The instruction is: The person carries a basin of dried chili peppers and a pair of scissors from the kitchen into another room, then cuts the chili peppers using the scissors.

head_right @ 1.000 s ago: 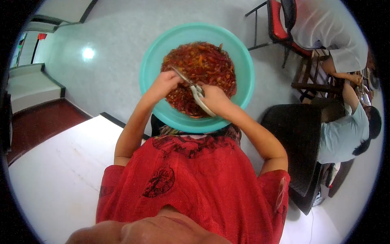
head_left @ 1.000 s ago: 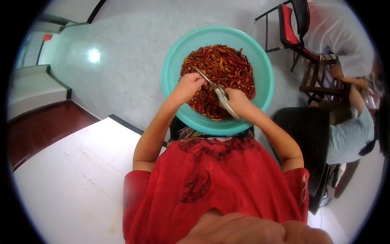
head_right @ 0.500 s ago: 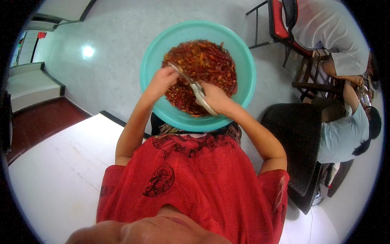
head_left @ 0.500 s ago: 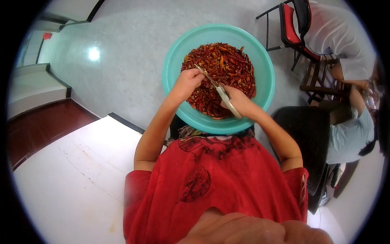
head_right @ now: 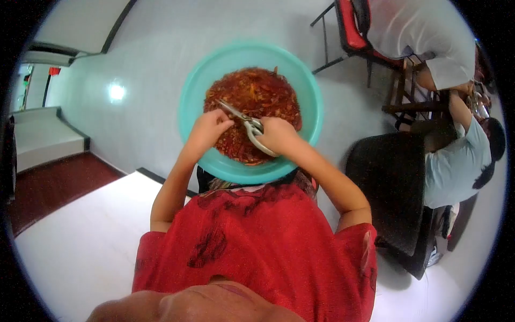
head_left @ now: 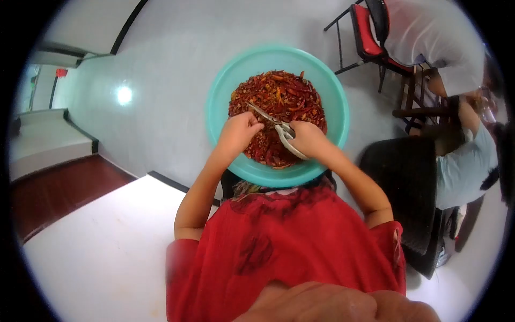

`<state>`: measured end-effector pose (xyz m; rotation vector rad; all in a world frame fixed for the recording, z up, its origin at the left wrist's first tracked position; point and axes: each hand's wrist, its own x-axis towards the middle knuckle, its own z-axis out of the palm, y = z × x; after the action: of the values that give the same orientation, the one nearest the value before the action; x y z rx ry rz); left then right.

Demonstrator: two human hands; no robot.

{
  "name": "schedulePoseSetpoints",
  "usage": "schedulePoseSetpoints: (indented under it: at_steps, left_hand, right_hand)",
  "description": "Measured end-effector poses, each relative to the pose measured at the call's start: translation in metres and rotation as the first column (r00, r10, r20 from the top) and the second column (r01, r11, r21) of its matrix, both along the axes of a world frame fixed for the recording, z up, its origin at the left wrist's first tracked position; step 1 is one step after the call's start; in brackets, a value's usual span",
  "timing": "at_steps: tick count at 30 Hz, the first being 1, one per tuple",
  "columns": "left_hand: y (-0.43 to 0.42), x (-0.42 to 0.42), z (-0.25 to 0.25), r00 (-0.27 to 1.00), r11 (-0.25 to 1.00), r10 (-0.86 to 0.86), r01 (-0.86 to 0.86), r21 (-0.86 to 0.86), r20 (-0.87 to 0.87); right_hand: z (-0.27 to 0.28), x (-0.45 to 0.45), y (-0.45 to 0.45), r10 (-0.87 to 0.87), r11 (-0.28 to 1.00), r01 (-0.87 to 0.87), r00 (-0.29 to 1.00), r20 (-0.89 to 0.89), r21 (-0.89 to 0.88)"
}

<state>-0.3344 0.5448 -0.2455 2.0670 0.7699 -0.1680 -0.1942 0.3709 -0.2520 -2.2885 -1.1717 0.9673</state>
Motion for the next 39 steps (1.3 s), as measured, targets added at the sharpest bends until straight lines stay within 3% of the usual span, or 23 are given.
schedulePoseSetpoints:
  at_steps: [2,4,8,10,12,16,19,22,24,25,26,27,28,29,30,33,35,39]
  left_hand:
    - [-0.002,0.004,0.0,0.992,0.972,-0.113,0.097,0.214,0.063]
    - [0.005,0.019,0.001,0.99,0.958,-0.134,0.116,0.263,0.053]
    - [0.024,0.072,-0.015,0.962,0.885,-0.271,0.232,0.404,0.042]
    - [0.028,0.096,-0.036,0.949,0.868,-0.308,0.25,0.428,0.071]
    - [0.027,0.108,-0.053,0.91,0.824,-0.412,0.394,0.407,-0.047]
    - [0.023,0.103,-0.064,0.897,0.764,-0.44,0.402,0.505,-0.048]
    - [0.023,0.09,-0.053,0.904,0.699,-0.393,0.411,0.585,-0.166]
    - [0.025,0.069,-0.018,0.929,0.775,-0.363,0.346,0.529,-0.076]
    - [0.027,0.055,-0.007,0.977,0.959,-0.214,0.211,0.189,-0.007]
    - [0.027,0.047,-0.009,0.978,0.96,-0.207,0.204,0.192,-0.005]
    - [0.025,0.037,-0.011,0.989,0.993,-0.119,0.12,-0.011,0.09]
    - [0.023,0.028,-0.013,0.986,0.974,-0.01,0.047,-0.222,0.165]
    - [0.02,0.02,-0.015,0.986,0.973,0.0,0.038,-0.226,0.165]
    - [0.015,0.014,-0.008,0.983,0.938,0.122,-0.068,-0.341,0.139]
    - [0.011,0.009,-0.003,0.966,0.877,0.239,-0.171,-0.449,0.098]
    - [0.008,-0.001,-0.003,0.924,0.767,0.364,-0.227,-0.6,0.116]
    - [0.01,-0.002,0.001,0.927,0.746,0.357,-0.21,-0.632,0.112]
    - [0.013,-0.003,0.002,0.939,0.701,0.329,-0.169,-0.693,0.103]
  right_hand:
    - [0.002,0.005,-0.003,-0.051,0.998,0.049,0.998,0.048,0.036]
    - [0.009,0.008,-0.002,-0.247,0.965,0.245,0.969,0.015,0.099]
    - [0.009,0.013,-0.006,-0.369,0.92,0.368,0.929,-0.02,0.135]
    - [0.004,0.015,-0.009,-0.379,0.909,0.38,0.925,-0.037,0.172]
    - [0.005,0.015,-0.012,-0.391,0.897,0.393,0.919,-0.054,0.201]
    - [0.006,0.019,-0.011,-0.39,0.899,0.403,0.915,-0.106,0.171]
    - [-0.002,0.02,-0.012,-0.368,0.909,0.384,0.922,-0.117,0.165]
    - [-0.004,0.019,-0.012,-0.355,0.903,0.381,0.922,-0.154,0.198]
    - [0.001,0.019,-0.01,-0.343,0.897,0.378,0.922,-0.179,0.227]
    - [0.006,0.021,-0.009,-0.327,0.921,0.361,0.921,-0.214,0.146]
    - [0.011,0.021,-0.008,-0.312,0.939,0.337,0.916,-0.251,0.062]
    - [0.01,0.02,-0.008,-0.305,0.942,0.329,0.919,-0.251,0.059]
    - [0.008,0.02,-0.009,-0.279,0.945,0.318,0.904,-0.324,0.074]
    - [0.005,0.019,-0.009,-0.252,0.947,0.308,0.883,-0.395,0.086]
    - [-0.003,0.019,-0.01,-0.245,0.951,0.298,0.886,-0.394,0.079]
    - [-0.019,0.015,-0.005,-0.188,0.973,0.225,0.888,-0.42,0.042]
    - [-0.012,0.011,-0.004,-0.029,0.993,0.06,0.961,-0.275,0.104]
    - [0.012,0.005,0.006,-0.073,0.997,0.074,0.954,-0.292,-0.007]
